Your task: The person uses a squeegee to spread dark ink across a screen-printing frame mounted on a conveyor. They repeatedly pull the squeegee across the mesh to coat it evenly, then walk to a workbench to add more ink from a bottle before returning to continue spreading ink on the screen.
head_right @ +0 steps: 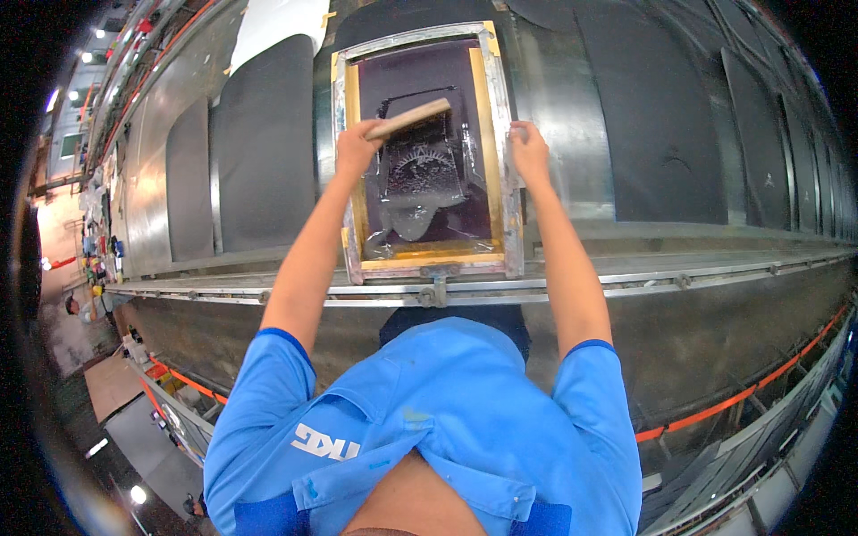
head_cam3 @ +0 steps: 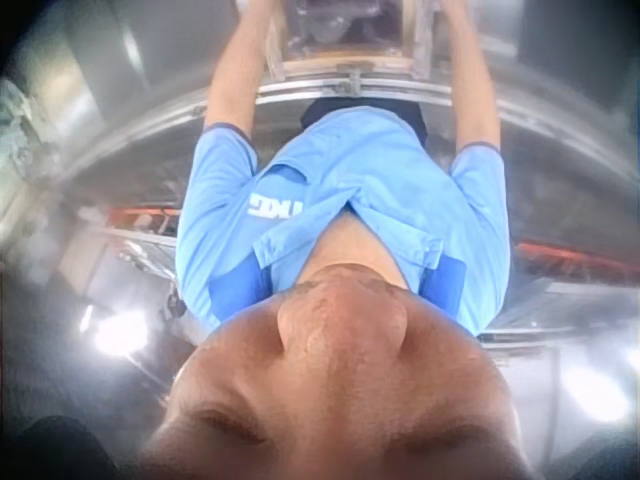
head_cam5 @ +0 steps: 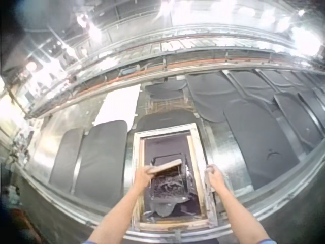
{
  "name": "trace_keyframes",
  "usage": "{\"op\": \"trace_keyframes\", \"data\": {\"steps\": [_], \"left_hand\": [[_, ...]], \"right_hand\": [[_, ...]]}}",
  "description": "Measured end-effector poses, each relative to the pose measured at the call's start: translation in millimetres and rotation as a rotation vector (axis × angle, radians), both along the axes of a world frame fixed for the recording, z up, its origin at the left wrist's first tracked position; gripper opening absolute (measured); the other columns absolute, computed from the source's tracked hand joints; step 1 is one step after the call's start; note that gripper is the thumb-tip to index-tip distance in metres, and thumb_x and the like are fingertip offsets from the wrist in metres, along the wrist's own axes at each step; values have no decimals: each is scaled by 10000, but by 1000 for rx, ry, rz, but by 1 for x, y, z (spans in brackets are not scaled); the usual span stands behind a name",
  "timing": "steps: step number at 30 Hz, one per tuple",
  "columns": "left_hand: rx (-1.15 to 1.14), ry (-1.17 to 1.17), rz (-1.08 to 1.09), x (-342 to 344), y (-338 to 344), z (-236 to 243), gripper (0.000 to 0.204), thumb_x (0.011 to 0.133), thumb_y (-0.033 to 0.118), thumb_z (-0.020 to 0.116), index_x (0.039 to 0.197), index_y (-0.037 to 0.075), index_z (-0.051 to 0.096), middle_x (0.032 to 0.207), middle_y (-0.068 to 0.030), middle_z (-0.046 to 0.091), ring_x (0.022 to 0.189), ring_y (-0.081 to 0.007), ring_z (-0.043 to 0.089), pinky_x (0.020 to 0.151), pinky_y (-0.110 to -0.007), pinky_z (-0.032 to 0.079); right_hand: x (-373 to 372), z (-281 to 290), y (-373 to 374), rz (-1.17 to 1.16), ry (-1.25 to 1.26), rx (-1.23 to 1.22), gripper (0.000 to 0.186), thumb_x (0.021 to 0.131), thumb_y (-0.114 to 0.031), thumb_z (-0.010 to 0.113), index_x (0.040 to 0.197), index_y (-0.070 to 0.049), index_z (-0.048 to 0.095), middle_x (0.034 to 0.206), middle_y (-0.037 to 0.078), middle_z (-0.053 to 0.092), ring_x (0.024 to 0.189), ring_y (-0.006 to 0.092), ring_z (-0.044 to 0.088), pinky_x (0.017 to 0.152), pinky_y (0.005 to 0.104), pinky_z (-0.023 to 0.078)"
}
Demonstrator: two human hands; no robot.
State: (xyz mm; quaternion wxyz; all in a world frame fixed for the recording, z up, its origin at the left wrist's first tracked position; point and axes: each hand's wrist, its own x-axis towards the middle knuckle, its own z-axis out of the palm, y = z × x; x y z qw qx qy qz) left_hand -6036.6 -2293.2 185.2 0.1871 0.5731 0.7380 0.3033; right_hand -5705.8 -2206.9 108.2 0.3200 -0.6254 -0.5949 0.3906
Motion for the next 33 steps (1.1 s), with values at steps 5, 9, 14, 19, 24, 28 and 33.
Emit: {"op": "trace_keyframes", "data": {"steps": [5, 9, 14, 19, 24, 28, 33], "left_hand": [[227, 130, -154, 36, -99, -33, 607, 649, -128, 658, 1192, 137, 709, 1218, -100, 687, 1183, -292, 615, 1039, -385, 489], [191, 108, -251, 56, -189, -18, 635, 641, -156, 633, 1222, 97, 677, 1317, -97, 633, 1258, -308, 564, 1093, -409, 449], [83, 96, -251, -1, -260, 13, 658, 629, -107, 688, 1254, 94, 642, 1326, -81, 604, 1260, -301, 546, 1062, -405, 462], [13, 147, -218, -126, -306, 31, 656, 636, -82, 713, 1262, 101, 638, 1274, -94, 621, 1174, -307, 582, 998, -402, 489], [-84, 22, -150, -256, -329, 15, 448, 699, -13, 745, 1133, 91, 714, 1088, -124, 709, 1028, -334, 659, 908, -403, 523], [-426, -168, -278, -330, -306, 35, 352, 736, 85, 804, 1079, 56, 733, 963, -155, 730, 918, -320, 697, 827, -371, 536], [-834, -234, -550, -383, -242, 8, 433, 705, 113, 849, 1105, 14, 717, 930, -105, 746, 890, -196, 703, 795, -334, 551]], "right_hand": [[-15, 21, -5, -60, 103, 143, 224, 919, -271, 655, 1058, -108, 721, 921, 170, 724, 867, 300, 679, 809, 392, 501], [-32, 53, -15, -98, 25, 183, 225, 945, -286, 637, 1053, -105, 719, 877, 132, 715, 784, 239, 656, 770, 363, 496], [-115, 85, -60, -59, 52, 103, 231, 976, -288, 610, 1078, -100, 697, 817, 89, 675, 721, 169, 598, 733, 326, 479], [-251, 66, -113, -21, 142, 184, 236, 983, -281, 601, 1081, -82, 682, 809, 99, 665, 730, 182, 601, 732, 345, 482], [-353, 44, -153, -14, 151, 141, 230, 979, -268, 604, 1086, -77, 675, 769, 97, 655, 704, 184, 596, 716, 345, 477], [-395, 42, -170, -24, 131, 147, 210, 989, -251, 604, 1089, -78, 669, 674, 26, 541, 618, 113, 484, 612, 300, 412], [-414, 38, -173, -42, 3, 53, 222, 980, -257, 592, 1106, -92, 672, 761, 150, 642, 703, 240, 612, 718, 377, 480]]}}
